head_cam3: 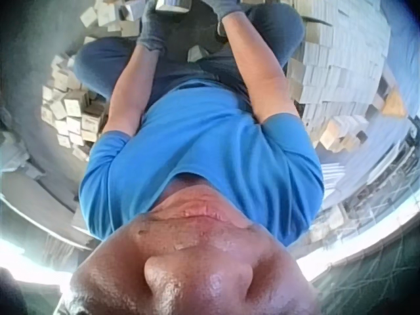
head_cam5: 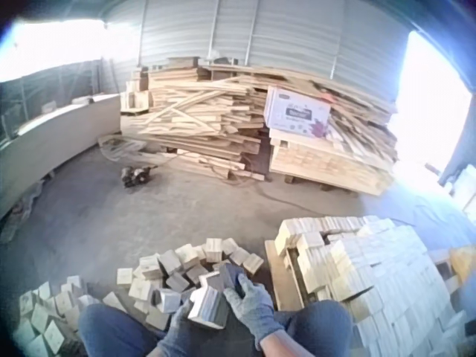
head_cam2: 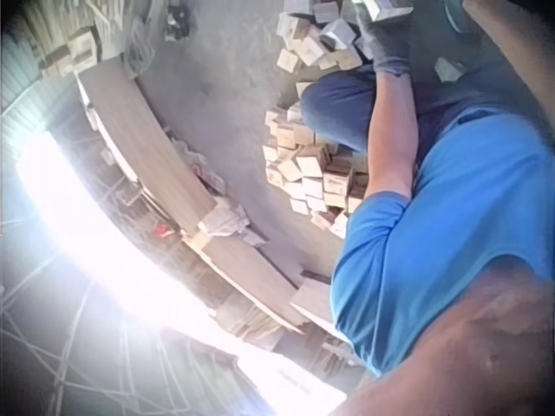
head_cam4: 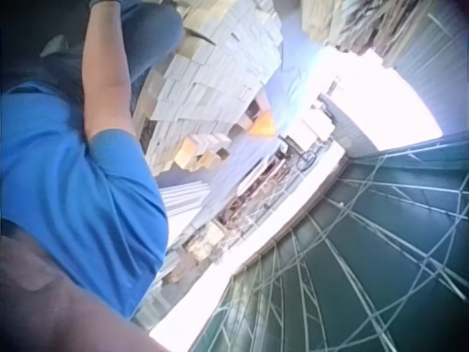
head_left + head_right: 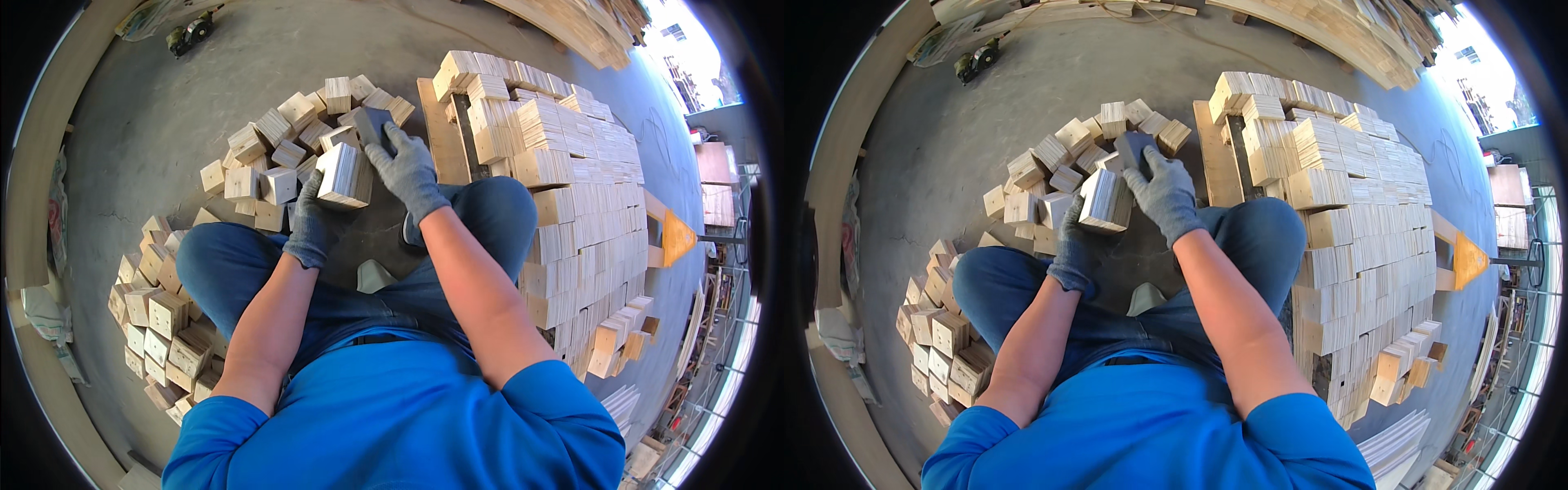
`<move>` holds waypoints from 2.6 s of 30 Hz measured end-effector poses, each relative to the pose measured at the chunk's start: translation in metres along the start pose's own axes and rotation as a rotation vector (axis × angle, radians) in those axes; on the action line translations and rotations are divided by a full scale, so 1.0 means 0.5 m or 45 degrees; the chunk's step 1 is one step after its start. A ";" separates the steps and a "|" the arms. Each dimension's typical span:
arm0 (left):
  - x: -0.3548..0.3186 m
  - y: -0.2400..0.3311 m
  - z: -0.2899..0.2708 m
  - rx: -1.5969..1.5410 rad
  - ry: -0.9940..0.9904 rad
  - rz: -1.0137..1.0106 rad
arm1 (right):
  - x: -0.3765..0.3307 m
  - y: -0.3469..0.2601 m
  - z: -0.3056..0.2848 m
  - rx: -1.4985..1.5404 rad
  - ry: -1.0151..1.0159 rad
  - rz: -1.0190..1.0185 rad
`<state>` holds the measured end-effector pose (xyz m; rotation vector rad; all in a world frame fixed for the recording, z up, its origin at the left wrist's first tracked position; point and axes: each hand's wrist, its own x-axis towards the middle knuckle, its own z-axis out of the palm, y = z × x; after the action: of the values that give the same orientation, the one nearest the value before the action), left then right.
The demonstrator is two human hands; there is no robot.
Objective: The person sits cross-legged on the floor and sands small wooden blocks using a sanding block. They pick up each block, sand its surfaces, and place it on a nearby stack of finished blocks.
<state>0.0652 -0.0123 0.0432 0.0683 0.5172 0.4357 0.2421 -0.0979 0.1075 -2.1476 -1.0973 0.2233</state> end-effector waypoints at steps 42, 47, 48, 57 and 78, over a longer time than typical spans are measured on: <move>0.001 0.040 -0.042 0.324 0.060 0.133 | -0.115 0.022 -0.003 0.887 -0.389 0.192; -0.058 0.014 0.058 0.478 0.213 -0.030 | -0.105 0.023 -0.014 0.677 -0.285 0.138; -0.063 0.011 0.054 0.457 0.206 -0.026 | -0.101 0.025 -0.014 0.640 -0.269 0.104; -0.029 0.010 0.006 0.322 0.220 0.091 | -0.088 0.040 0.021 0.708 -0.323 0.320; -0.029 0.017 0.018 0.257 0.244 0.124 | -0.094 0.009 -0.004 0.487 -0.303 0.224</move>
<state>0.0549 -0.0103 0.0593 0.2485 0.7483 0.4871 0.2165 -0.1366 0.0988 -1.9010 -0.9051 0.7262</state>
